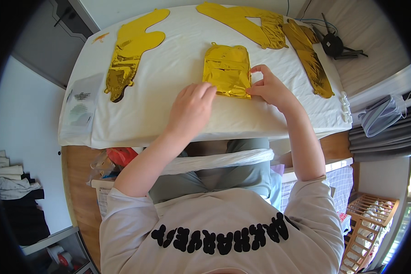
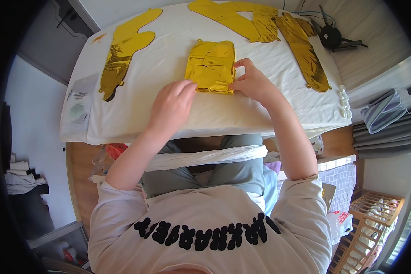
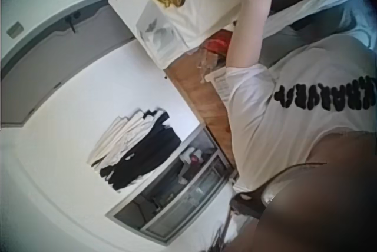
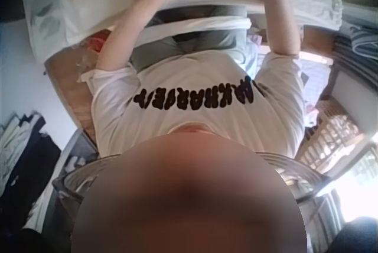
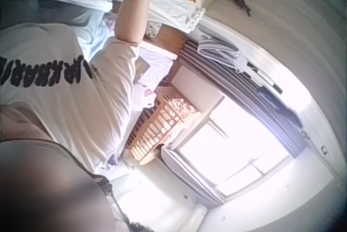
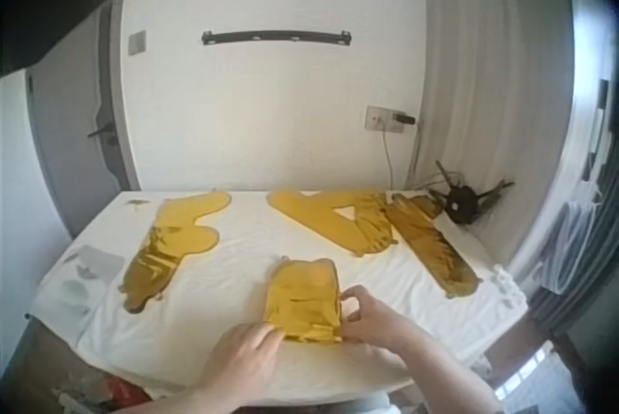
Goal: Folding a gold foil balloon into a neat rectangle.
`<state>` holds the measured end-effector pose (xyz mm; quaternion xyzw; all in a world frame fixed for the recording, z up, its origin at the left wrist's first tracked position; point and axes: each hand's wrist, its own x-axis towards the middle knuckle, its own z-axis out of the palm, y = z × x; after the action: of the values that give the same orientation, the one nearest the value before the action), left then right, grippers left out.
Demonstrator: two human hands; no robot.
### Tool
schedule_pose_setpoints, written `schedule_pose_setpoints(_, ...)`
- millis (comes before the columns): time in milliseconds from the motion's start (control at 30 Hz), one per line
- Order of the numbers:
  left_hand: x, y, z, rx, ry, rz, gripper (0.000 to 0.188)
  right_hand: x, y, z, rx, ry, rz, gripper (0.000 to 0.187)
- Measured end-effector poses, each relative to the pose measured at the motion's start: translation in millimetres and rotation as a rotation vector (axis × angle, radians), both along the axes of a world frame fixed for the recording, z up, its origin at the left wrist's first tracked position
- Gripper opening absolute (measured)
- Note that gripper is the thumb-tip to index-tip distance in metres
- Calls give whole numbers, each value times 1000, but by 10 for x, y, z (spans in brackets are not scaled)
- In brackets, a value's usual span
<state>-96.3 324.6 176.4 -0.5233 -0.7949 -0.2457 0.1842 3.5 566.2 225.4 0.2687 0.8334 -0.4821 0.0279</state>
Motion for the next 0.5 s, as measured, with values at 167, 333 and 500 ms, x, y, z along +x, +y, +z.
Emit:
schedule_pose_setpoints(167, 347, -40, 46, -120, -29, -58, 71, 19, -13, 27, -5, 13, -1, 63)
schedule_pose_setpoints(333, 358, -57, -29, -156, -85, -70, 85, 16, -14, 4, -37, 40, 5, 63)
schedule_pose_setpoints(500, 343, -53, -38, -162, -86, -63, 88, 38, -48, 18, -34, 68, 15, 63)
